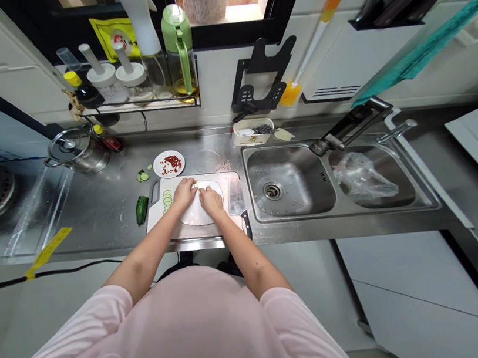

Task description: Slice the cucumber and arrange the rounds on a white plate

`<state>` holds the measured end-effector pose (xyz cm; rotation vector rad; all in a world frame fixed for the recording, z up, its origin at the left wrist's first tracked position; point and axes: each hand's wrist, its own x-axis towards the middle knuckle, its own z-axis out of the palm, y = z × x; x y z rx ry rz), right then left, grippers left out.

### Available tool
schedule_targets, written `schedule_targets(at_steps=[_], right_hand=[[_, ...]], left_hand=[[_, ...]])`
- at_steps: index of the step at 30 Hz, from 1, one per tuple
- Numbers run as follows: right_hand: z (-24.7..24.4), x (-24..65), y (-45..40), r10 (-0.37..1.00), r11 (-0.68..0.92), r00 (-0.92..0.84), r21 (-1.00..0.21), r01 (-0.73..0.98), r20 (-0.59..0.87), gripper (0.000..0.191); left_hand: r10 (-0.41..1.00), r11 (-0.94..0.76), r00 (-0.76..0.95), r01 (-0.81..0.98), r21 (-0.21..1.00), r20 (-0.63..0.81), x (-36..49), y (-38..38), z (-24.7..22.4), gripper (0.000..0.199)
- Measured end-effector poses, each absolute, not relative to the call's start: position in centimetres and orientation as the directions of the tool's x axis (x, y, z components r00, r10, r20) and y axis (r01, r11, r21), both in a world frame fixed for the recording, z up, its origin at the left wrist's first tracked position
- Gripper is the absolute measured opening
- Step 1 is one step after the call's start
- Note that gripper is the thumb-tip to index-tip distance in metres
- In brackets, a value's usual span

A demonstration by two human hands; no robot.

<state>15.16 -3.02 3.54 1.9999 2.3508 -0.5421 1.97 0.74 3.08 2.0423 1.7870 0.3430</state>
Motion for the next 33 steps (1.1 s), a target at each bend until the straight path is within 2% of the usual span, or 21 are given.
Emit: schedule_targets(at_steps=[18,33], right_hand=[[3.9,15.4,-3.7,0.959,0.123,-0.183,-0.262,0.957,-0.218,0.037],[4.5,15.1,-4.5,0.957,0.132,-0.196,-0.283,0.95,-0.214,0.04]], left_hand=[[0.988,-0.1,0.143,0.88,0.464,-0.058,2.0,0.7,2.9,0.026],[0.992,-0.085,0.12,0.838,0.539,-0.029,2.2,-0.2,3.5,0.027]])
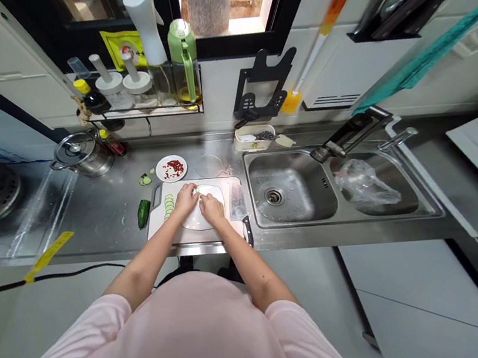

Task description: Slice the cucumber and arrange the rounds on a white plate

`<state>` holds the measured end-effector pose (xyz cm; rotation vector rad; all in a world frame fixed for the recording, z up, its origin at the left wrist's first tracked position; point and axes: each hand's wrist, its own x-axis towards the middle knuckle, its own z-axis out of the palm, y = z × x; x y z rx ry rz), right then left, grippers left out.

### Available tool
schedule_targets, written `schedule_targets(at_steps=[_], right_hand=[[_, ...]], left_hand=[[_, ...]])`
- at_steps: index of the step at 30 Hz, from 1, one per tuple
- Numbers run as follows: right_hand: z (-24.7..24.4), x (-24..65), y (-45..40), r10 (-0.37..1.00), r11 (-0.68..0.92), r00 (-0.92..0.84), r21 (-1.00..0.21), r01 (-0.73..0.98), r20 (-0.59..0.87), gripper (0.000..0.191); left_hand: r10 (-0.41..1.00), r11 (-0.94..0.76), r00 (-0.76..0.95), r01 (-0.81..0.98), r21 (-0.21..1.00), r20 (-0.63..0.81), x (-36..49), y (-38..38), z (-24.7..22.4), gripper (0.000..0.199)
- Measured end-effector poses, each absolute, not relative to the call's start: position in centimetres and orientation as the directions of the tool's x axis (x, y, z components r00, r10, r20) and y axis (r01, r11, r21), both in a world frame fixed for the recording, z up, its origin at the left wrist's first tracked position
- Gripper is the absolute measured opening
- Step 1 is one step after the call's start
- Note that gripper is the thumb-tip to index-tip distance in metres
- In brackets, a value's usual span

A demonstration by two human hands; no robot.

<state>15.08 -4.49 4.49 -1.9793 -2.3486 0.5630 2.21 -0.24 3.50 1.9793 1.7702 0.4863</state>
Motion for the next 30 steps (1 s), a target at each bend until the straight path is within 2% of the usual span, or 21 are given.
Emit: schedule_targets(at_steps=[9,15,24,30], right_hand=[[5.1,14.6,-6.3,0.96,0.168,-0.233,-0.35,0.921,-0.153,0.036],[5.1,14.6,-8.3,0.952,0.208,-0.276,-0.382,0.901,-0.133,0.033],[4.2,15.7,-9.8,0.949,0.252,-0.31,-0.461,0.851,-0.055,0.031],[3.7,16.0,-10.2,0.954,0.247,-0.299,-0.493,0.834,-0.028,0.03]], left_hand=[[0.994,-0.109,0.098,0.772,0.626,0.053,2.5,-3.1,3.5,0.028],[0.997,-0.072,0.063,0.751,0.657,0.038,2.1,-5.6,3.5,0.026],[0.979,-0.152,0.006,0.689,0.709,0.204,0.0,-8.8,2.6,0.017],[0.977,-0.118,-0.047,0.69,0.714,0.206,-1.6,-10.4,2.4,0.017]])
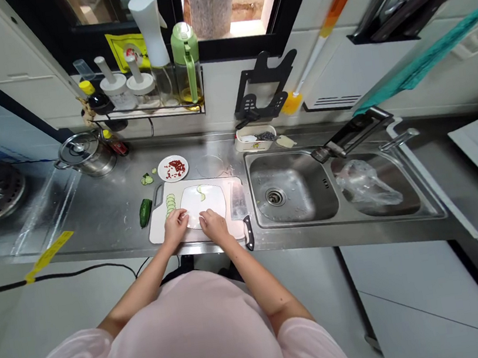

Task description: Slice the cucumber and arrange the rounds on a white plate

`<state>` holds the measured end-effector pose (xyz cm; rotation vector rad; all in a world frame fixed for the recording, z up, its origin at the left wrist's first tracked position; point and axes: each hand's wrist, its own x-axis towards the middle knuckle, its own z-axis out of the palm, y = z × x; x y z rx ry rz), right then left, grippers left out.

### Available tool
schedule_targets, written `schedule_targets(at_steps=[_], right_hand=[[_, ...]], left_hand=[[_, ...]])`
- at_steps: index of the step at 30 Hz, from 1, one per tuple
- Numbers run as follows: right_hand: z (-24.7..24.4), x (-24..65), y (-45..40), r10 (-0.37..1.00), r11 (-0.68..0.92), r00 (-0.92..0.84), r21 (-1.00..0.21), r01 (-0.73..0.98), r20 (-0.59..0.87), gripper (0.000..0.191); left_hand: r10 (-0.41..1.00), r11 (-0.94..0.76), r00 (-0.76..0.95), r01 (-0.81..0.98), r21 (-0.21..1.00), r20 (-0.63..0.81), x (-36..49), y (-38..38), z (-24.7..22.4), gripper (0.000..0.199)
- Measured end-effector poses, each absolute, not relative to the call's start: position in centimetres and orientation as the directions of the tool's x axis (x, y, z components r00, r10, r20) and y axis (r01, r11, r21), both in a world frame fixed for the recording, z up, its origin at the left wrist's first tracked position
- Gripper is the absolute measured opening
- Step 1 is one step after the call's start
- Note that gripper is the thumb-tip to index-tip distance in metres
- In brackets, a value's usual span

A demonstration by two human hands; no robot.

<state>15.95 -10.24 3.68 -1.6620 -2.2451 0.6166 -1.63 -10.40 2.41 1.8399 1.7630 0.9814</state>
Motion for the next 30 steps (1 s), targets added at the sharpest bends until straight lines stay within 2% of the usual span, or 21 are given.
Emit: schedule_targets(at_steps=[8,14,22,30], right_hand=[[3.2,16.5,-10.6,0.961,0.23,-0.275,-0.496,0.838,-0.02,0.029],[3.0,16.8,-10.6,0.964,0.227,-0.264,-0.492,0.841,-0.007,0.028],[3.1,17.1,-10.6,0.968,0.206,-0.249,-0.497,0.843,-0.021,0.028],[2.8,17.3,-10.7,0.971,0.191,-0.239,-0.504,0.842,-0.031,0.029]], left_hand=[[0.971,0.053,-0.197,0.729,0.682,0.134,-4.7,-11.6,2.0,0.02],[0.953,0.187,-0.289,0.791,0.583,0.087,-6.1,-12.4,1.6,0.022],[0.929,0.339,-0.37,0.859,0.384,0.007,-6.8,-12.9,1.8,0.029],[0.909,0.412,-0.408,0.846,0.338,-0.086,-6.4,-12.7,2.3,0.032]])
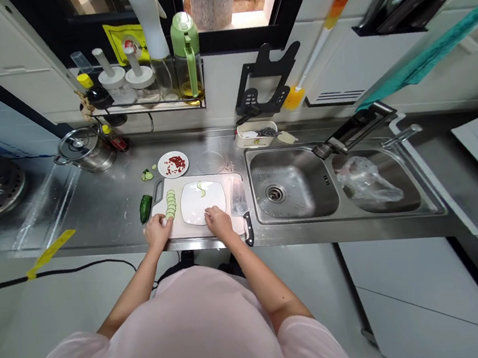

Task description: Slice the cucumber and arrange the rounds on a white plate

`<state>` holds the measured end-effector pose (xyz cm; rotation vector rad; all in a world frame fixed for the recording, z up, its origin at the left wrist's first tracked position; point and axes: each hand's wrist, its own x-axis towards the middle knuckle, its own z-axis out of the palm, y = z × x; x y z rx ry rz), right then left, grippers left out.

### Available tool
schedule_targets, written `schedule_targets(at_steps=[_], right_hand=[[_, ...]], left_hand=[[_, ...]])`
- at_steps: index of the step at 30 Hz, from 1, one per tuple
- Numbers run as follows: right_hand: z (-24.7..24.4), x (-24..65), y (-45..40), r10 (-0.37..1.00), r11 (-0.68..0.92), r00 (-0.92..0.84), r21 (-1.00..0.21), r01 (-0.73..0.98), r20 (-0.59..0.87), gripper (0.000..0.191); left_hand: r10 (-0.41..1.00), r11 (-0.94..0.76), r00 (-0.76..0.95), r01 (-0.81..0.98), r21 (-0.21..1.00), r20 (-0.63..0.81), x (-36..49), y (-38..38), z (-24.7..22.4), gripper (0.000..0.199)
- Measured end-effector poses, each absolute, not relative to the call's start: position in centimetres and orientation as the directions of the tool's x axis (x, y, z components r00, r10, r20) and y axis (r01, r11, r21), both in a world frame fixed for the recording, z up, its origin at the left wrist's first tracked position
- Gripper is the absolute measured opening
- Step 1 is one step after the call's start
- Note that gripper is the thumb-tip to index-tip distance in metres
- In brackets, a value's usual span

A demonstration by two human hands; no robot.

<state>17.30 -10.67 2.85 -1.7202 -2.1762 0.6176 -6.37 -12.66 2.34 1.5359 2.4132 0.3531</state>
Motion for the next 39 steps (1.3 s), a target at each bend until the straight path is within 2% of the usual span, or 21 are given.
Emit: schedule_targets(at_steps=[18,27,36,39], right_hand=[[3.4,18.4,-10.5,0.979,0.162,-0.203,-0.506,0.848,-0.027,0.028],[3.0,18.5,-10.5,0.981,0.159,-0.192,-0.521,0.839,-0.008,0.027],[3.2,18.5,-10.4,0.984,0.15,-0.178,-0.528,0.836,-0.003,0.027],[3.3,18.4,-10.4,0.986,0.144,-0.169,-0.54,0.83,0.003,0.028]], left_hand=[[0.905,0.397,-0.423,0.813,0.426,-0.036,-6.2,-12.1,2.0,0.022],[0.874,0.448,-0.468,0.674,0.587,-0.129,-6.3,-11.9,1.6,0.018],[0.88,0.414,-0.457,0.604,0.681,-0.13,-6.7,-11.9,1.4,0.017],[0.878,0.388,-0.462,0.54,0.747,-0.122,-6.6,-11.6,1.6,0.019]])
